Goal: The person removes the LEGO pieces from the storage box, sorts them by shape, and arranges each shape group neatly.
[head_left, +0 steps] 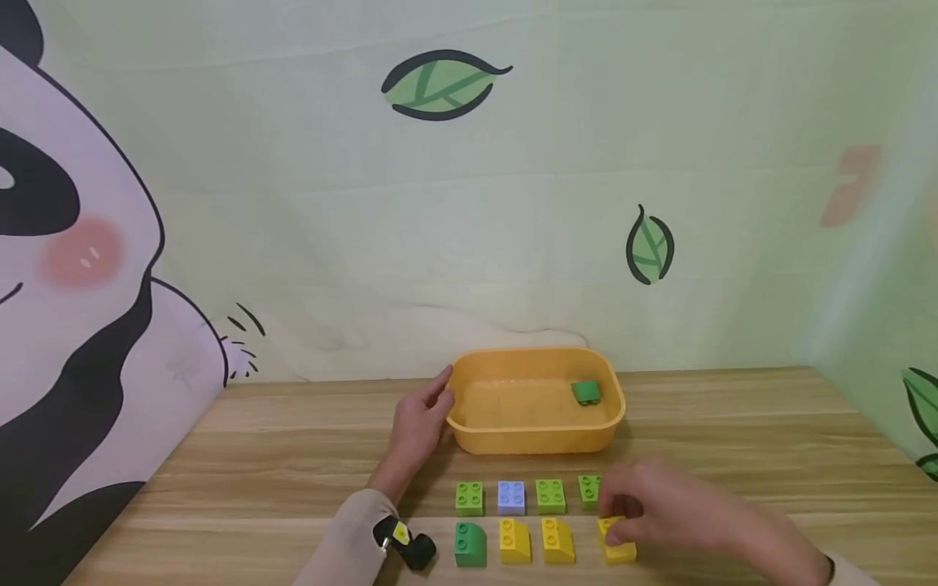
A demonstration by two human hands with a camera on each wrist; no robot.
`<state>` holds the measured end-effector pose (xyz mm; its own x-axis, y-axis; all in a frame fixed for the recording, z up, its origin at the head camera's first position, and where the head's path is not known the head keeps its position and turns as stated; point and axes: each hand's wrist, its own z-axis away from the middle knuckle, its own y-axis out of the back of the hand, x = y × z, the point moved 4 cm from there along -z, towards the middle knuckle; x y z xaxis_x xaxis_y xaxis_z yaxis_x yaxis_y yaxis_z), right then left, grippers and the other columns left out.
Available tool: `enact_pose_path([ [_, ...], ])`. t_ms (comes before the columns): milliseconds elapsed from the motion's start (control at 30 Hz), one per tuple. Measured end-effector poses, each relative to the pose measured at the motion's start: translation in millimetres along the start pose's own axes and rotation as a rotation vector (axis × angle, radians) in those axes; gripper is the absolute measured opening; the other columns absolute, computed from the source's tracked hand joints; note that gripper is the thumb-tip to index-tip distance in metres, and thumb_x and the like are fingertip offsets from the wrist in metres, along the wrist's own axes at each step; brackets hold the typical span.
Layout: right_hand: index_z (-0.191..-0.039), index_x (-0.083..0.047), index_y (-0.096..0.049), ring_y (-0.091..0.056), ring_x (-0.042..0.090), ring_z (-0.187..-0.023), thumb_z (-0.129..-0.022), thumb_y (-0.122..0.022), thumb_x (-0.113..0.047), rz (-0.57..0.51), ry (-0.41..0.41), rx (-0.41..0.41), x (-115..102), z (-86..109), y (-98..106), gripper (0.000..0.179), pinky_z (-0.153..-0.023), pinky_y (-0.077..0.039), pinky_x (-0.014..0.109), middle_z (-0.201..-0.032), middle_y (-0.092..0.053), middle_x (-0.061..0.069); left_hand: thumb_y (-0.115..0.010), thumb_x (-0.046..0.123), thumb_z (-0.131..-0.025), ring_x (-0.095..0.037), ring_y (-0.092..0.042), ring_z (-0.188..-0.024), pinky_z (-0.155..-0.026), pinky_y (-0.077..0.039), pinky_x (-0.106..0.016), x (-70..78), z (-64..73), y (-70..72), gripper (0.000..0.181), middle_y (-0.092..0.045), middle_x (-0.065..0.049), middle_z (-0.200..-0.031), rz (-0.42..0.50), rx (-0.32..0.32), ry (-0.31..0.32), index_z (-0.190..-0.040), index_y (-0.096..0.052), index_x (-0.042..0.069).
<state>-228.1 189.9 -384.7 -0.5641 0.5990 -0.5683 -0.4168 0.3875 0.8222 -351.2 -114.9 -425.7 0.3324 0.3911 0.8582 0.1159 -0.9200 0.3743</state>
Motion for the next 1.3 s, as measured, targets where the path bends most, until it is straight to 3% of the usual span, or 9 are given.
enact_pose_path([
  [167, -0.100, -0.024, -0.075, -0.059, 0.001, -0.079, -0.089, -0.086, -0.019, -0.035, 0.002, -0.019, 0.3, 1.8, 0.5, 0.016, -0.068, -0.055, 0.024, -0.092, -0.064, -0.019, -0.059, 0.017, -0.108, -0.029, -0.055, -0.139, -0.112, -0.047, -0.048, -0.1, 0.2, 0.0, 0.045, -0.059, -0.011, -0.150, -0.003, 0.003, 0.004, -0.152, -0.058, 0.007],
  [500, -0.094, -0.021, -0.069, -0.053, 0.003, -0.074, -0.090, -0.086, -0.037, 0.029, -0.014, 0.043, -5.5, 1.3, -1.0, 0.024, -0.062, -0.050, 0.024, -0.083, -0.057, -0.016, -0.058, 0.015, -0.108, -0.030, -0.055, -0.139, -0.112, -0.047, -0.049, 0.9, 0.2, -0.3, 0.045, -0.059, -0.012, -0.150, 0.001, 0.008, 0.007, -0.152, -0.058, 0.006],
  [833, -0.101, -0.021, -0.069, -0.054, 0.003, -0.074, -0.087, -0.089, -0.026, -0.003, -0.036, 0.019, -4.9, 2.2, -4.5, 0.025, -0.062, -0.050, 0.024, -0.083, -0.058, -0.015, -0.058, 0.016, -0.108, -0.030, -0.055, -0.140, -0.112, -0.047, -0.049, 1.0, 0.9, -0.4, 0.045, -0.058, -0.012, -0.151, 0.006, 0.003, 0.015, -0.152, -0.057, 0.006],
  [1133, -0.106, -0.022, -0.071, -0.059, 0.003, -0.087, -0.083, -0.092, -0.018, -0.016, -0.047, -0.007, -1.7, 2.7, 0.3, 0.031, -0.077, -0.057, 0.027, -0.099, -0.064, -0.017, -0.057, 0.018, -0.108, -0.028, -0.053, -0.142, -0.114, -0.045, -0.048, 0.4, 0.5, -0.6, 0.046, -0.057, -0.010, -0.153, 0.014, -0.002, 0.027, -0.154, -0.056, 0.007],
  [1300, -0.106, -0.023, -0.072, -0.060, 0.003, -0.090, -0.084, -0.091, -0.017, 0.010, -0.012, -0.004, -1.4, 1.6, 1.1, 0.030, -0.080, -0.058, 0.029, -0.103, -0.066, -0.018, -0.057, 0.018, -0.108, -0.028, -0.053, -0.142, -0.114, -0.045, -0.048, -0.6, 0.1, -0.5, 0.047, -0.057, -0.009, -0.153, 0.012, -0.002, 0.029, -0.154, -0.056, 0.008],
])
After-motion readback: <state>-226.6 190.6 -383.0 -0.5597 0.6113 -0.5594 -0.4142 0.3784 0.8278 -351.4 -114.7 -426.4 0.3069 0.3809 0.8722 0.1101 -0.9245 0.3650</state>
